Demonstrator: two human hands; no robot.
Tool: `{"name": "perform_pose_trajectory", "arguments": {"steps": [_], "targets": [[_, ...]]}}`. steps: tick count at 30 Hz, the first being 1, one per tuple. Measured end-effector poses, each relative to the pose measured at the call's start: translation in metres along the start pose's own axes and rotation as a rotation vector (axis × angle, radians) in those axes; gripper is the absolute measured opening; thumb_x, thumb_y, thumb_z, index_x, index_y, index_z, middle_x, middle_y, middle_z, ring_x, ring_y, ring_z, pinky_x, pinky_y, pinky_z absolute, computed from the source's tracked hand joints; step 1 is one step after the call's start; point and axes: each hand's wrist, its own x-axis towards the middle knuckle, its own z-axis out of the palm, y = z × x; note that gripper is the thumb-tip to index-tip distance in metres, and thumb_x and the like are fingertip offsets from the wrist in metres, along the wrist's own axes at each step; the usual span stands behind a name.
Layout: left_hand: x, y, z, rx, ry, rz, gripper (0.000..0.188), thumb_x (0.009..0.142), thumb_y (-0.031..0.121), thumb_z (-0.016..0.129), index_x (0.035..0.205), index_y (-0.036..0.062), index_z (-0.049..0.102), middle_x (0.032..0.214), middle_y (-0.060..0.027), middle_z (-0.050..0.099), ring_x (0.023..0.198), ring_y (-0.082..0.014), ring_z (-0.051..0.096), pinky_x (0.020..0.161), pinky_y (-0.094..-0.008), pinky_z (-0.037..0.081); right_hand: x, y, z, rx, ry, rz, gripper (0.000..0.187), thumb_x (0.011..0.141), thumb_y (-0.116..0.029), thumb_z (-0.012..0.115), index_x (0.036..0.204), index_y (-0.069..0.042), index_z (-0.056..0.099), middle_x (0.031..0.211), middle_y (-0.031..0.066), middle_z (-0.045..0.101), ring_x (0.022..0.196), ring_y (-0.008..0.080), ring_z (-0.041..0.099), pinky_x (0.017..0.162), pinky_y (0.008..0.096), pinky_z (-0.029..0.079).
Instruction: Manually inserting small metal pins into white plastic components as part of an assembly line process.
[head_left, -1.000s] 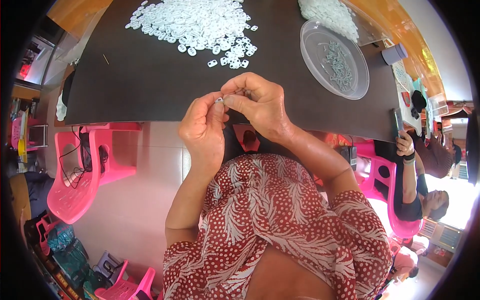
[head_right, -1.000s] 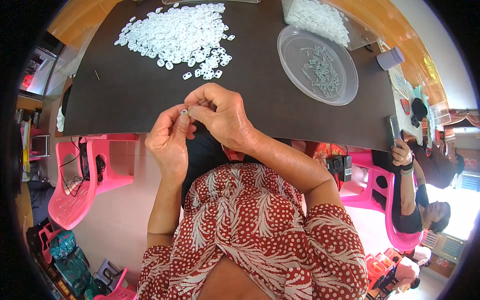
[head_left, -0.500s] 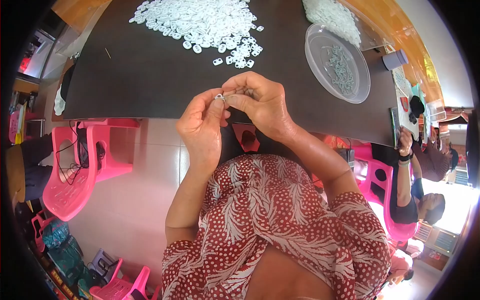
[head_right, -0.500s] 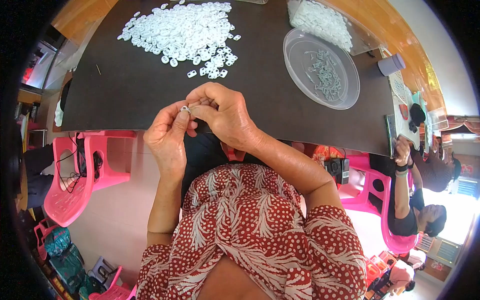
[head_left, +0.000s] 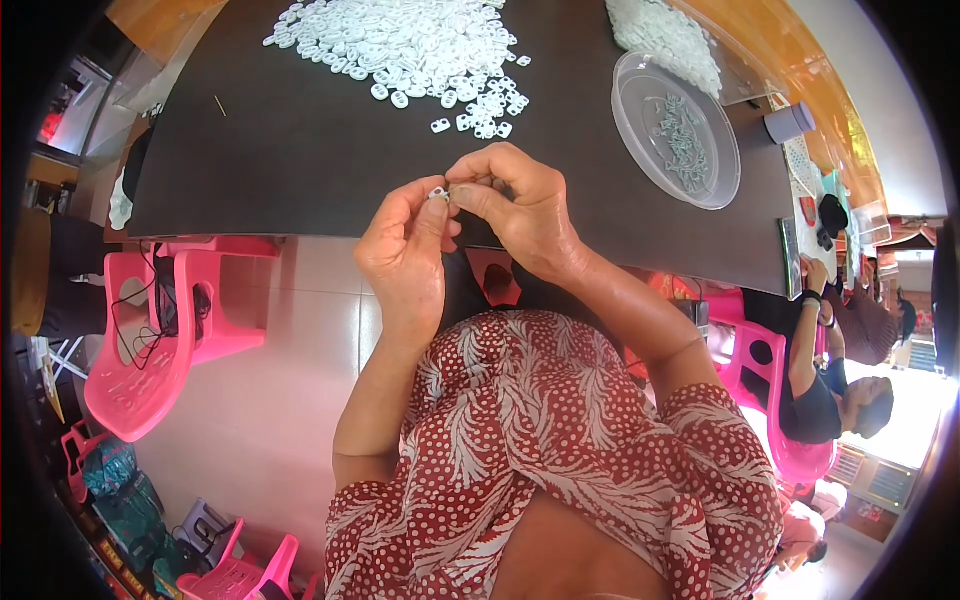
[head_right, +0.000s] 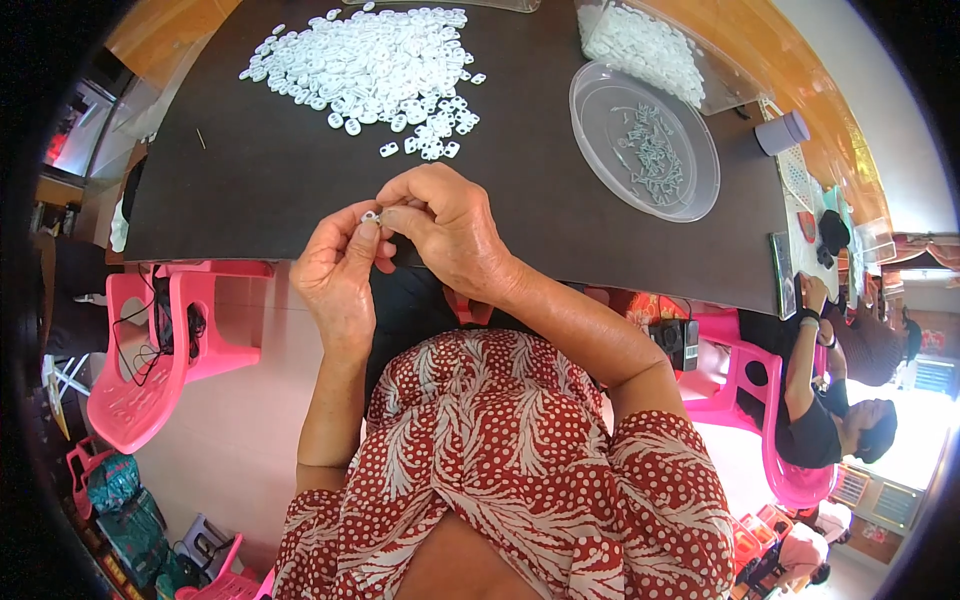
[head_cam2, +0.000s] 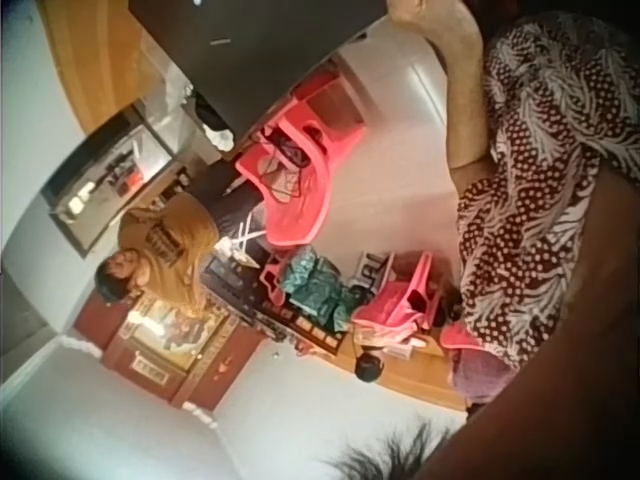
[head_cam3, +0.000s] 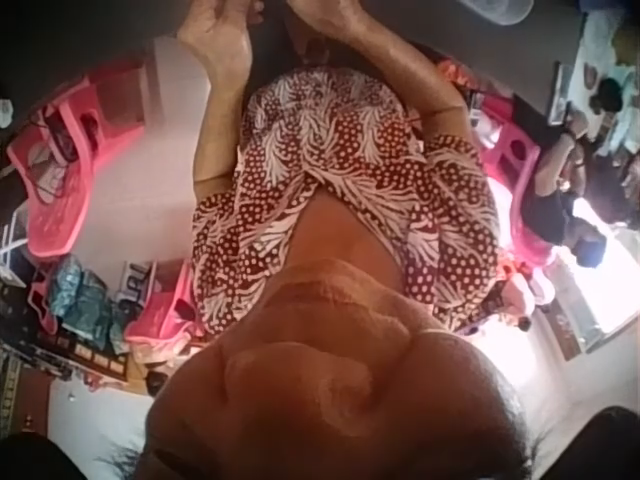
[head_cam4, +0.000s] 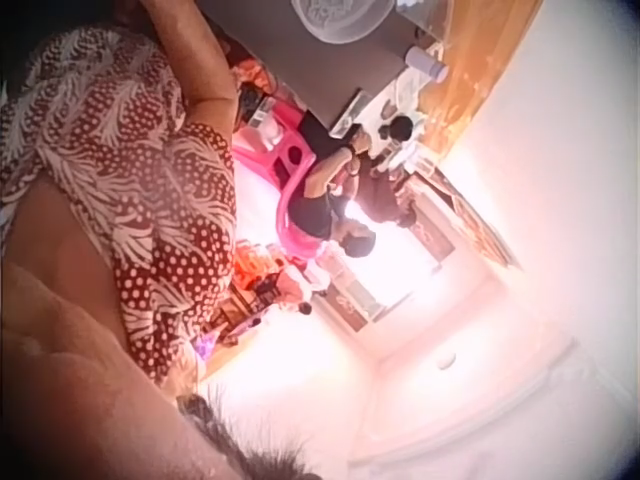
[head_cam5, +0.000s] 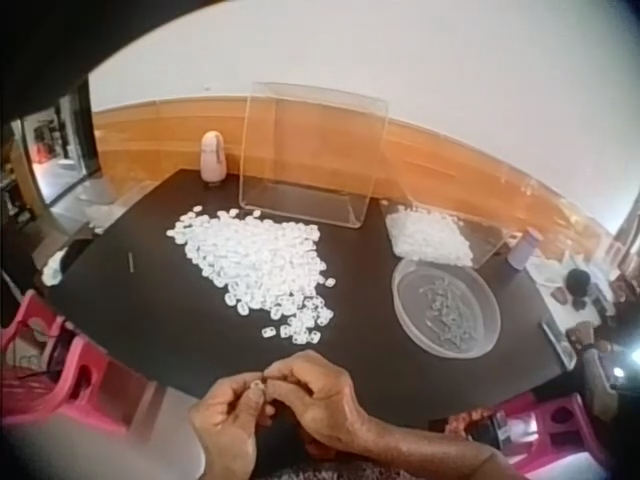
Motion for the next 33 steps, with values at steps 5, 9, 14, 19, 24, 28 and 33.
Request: {"name": "perform_pose_trajectory", "arguments": {"steps": [5, 9, 14, 19, 24, 28, 33], "targets": [[0.0, -0.001, -0.001, 0.049, 0.006, 0.032, 0.014, 0.088, 0.0, 0.056, 0.1, -0.0039, 0.062, 0.084, -0.0034, 0.061, 0.065, -0.0059, 0.055, 0.054, -0.0186, 0.044, 0.003, -0.006, -0.002, -0.091, -0.07, -0.017, 0.006, 0.076, -0.004, 0.063, 0.08, -0.001, 0.06, 0.074, 0.0067, 0.055, 0.067, 0.0161, 0.054, 0.06, 0.0293, 0.044], [0.001, -0.003, -0.004, 0.171, 0.014, 0.098, 0.014, 0.088, -0.001, 0.055, 0.098, -0.0038, 0.063, 0.081, -0.0033, 0.06, 0.064, -0.006, 0.055, 0.053, -0.0189, 0.044, 0.006, -0.004, -0.001, -0.194, -0.121, -0.115, 0.005, 0.077, -0.005, 0.061, 0.078, -0.002, 0.058, 0.073, 0.0075, 0.055, 0.067, 0.0185, 0.053, 0.06, 0.0313, 0.043], [0.003, -0.005, -0.007, 0.102, 0.008, 0.09, 0.013, 0.087, -0.003, 0.054, 0.097, -0.0042, 0.063, 0.081, -0.0032, 0.06, 0.063, -0.0062, 0.054, 0.053, -0.0187, 0.044, 0.008, -0.004, 0.001, -0.16, -0.178, -0.083, 0.006, 0.08, -0.007, 0.057, 0.078, -0.002, 0.056, 0.073, 0.0089, 0.054, 0.068, 0.0217, 0.054, 0.061, 0.033, 0.044], [0.008, -0.004, -0.009, 0.072, 0.017, 0.132, 0.014, 0.088, 0.001, 0.057, 0.099, -0.0066, 0.062, 0.078, -0.0054, 0.061, 0.061, -0.0081, 0.053, 0.053, -0.0206, 0.045, 0.013, -0.007, 0.005, -0.126, -0.196, -0.053, 0.007, 0.081, -0.007, 0.057, 0.078, -0.001, 0.056, 0.073, 0.0101, 0.055, 0.069, 0.0227, 0.054, 0.062, 0.0339, 0.044], [0.021, -0.004, -0.017, -0.029, 0.039, 0.055, 0.014, 0.088, 0.002, 0.057, 0.099, -0.0066, 0.062, 0.079, -0.0071, 0.062, 0.062, -0.0094, 0.055, 0.053, -0.0221, 0.047, 0.03, -0.005, 0.009, -0.176, -0.207, -0.149, 0.008, 0.08, -0.008, 0.058, 0.077, -0.001, 0.058, 0.073, 0.0107, 0.058, 0.071, 0.0238, 0.056, 0.064, 0.0344, 0.045], [0.03, -0.005, -0.025, -0.092, 0.066, 0.015, 0.016, 0.089, 0.002, 0.055, 0.102, -0.0057, 0.06, 0.084, -0.008, 0.062, 0.065, -0.0093, 0.056, 0.056, -0.0214, 0.047, 0.068, 0.004, 0.009, -0.32, -0.112, -0.234, 0.006, 0.077, -0.008, 0.059, 0.078, -0.003, 0.062, 0.075, 0.0131, 0.06, 0.075, 0.0275, 0.057, 0.067, 0.0362, 0.045], [0.035, -0.007, -0.029, -0.101, 0.099, 0.068, 0.015, 0.088, 0.002, 0.057, 0.101, -0.0057, 0.061, 0.078, -0.0096, 0.063, 0.062, -0.0109, 0.057, 0.054, -0.0228, 0.049, 0.119, 0.033, 0.028, -0.803, -0.041, -0.618, 0.008, 0.076, -0.008, 0.061, 0.083, -0.006, 0.066, 0.073, 0.0109, 0.058, 0.073, 0.0288, 0.054, 0.063, 0.038, 0.044]]}}
